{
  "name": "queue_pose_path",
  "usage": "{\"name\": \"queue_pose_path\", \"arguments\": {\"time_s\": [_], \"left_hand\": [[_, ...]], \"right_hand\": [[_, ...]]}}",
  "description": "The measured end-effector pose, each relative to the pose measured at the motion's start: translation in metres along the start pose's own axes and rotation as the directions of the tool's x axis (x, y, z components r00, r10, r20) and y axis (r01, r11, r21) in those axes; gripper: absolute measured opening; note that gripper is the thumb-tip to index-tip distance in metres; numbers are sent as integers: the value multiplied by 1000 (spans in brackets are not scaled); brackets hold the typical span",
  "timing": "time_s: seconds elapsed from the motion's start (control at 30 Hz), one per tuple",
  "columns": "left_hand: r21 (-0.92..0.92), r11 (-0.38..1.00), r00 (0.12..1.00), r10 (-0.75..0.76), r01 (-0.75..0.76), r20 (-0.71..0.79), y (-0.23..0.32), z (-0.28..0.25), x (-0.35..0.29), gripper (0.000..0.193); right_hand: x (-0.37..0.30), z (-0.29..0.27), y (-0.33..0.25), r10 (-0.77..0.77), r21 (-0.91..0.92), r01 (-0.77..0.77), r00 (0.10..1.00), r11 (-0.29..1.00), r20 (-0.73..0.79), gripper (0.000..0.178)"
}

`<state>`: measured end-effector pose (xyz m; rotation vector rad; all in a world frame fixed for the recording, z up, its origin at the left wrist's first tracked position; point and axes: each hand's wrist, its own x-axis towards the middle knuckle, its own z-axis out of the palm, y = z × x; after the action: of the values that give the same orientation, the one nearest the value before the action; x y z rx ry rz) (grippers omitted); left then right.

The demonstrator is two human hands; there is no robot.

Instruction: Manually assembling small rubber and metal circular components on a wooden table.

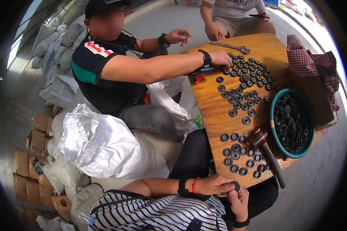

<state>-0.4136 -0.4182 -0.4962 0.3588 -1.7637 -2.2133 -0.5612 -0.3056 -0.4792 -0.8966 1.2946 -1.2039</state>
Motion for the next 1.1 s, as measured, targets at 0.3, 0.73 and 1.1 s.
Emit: {"name": "queue_pose_path", "arguments": {"time_s": [0.3, 0.73, 1.1], "left_hand": [[-50, 996, 992, 74, -79, -102, 13, 12, 6, 44], [463, 865, 960, 264, -192, -95, 34, 2, -6, 25], [702, 557, 824, 561, -445, 77, 84, 13, -5, 37]], "right_hand": [[2, 4, 7, -293, -261, 260, 951, 930, -96, 38], [-13, -1, -24, -417, -660, 318, 909, 681, 7, 16], [-24, 3, -66, -801, -600, 633, 599, 489, -21, 35]]}}
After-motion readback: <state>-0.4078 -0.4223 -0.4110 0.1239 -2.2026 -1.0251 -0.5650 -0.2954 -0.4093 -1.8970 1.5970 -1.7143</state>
